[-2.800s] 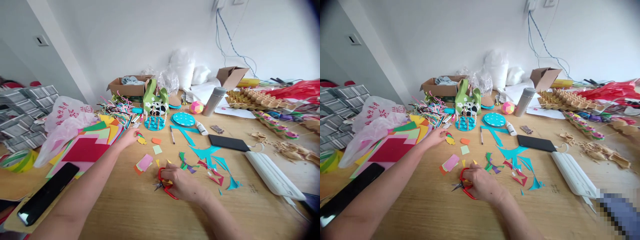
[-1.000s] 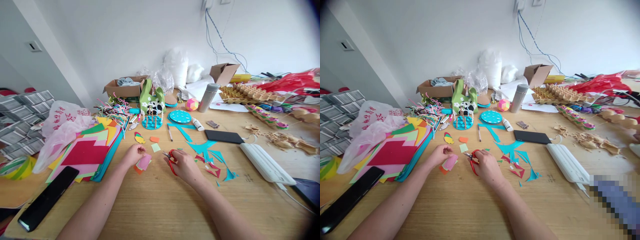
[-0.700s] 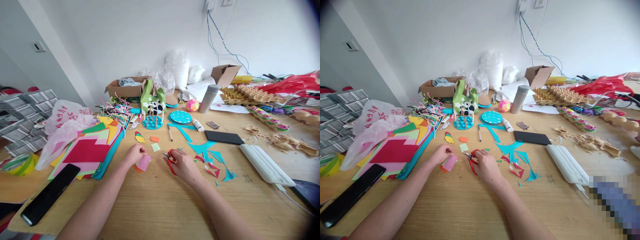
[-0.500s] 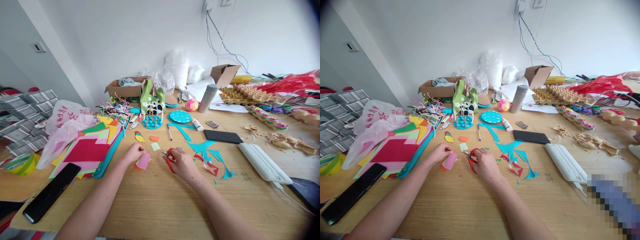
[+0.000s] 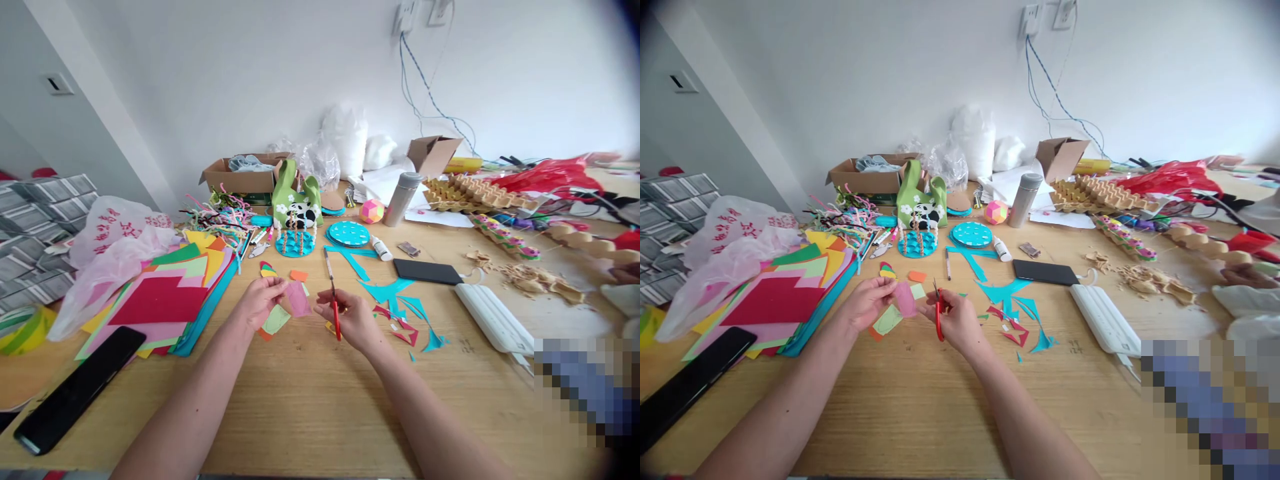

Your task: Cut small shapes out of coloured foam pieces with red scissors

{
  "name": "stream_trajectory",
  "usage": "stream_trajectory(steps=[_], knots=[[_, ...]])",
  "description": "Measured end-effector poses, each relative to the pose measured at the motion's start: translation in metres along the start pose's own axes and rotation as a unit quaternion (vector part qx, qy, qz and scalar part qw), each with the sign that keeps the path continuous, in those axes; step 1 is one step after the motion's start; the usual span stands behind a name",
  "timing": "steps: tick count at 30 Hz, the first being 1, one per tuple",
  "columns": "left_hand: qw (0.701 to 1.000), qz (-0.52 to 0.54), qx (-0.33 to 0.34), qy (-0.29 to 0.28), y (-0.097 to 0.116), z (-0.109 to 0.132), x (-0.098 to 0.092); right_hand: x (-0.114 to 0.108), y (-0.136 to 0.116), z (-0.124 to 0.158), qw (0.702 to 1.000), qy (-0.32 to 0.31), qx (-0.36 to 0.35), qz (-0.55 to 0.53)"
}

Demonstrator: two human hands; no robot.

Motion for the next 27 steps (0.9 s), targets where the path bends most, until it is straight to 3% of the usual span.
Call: stream_trajectory(steps=[5, 10, 14, 17, 27], knots=[[0.998, 0.048, -0.023, -0.026, 0.002, 0.004, 0.030, 0.001, 0.000, -0.001, 0.995, -0.003, 0.051, -0.087], [0.997, 0.065, -0.022, -0.027, -0.002, 0.008, 0.042, -0.006, 0.000, -0.002, 0.983, 0.040, 0.075, -0.162], [0.994, -0.012, -0.043, -0.096, -0.020, 0.016, 0.058, -0.007, 0.003, -0.005, 0.980, 0.055, 0.069, -0.180], [0.994, -0.048, -0.025, -0.098, -0.027, 0.016, 0.067, -0.008, 0.005, -0.008, 0.980, 0.059, 0.074, -0.177], [0.997, 0.004, -0.003, -0.072, -0.042, 0.008, 0.072, -0.014, 0.011, -0.013, 0.987, 0.082, 0.053, -0.125]])
Point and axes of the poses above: each hand's wrist, its own z-axis away from the middle knuckle, its own x-axis out of the palm, y = z × x, the point moved 6 cm from there along -z, towards the middle knuckle, and after that the axes turned 10 degrees about y, right-handed, at the moved point
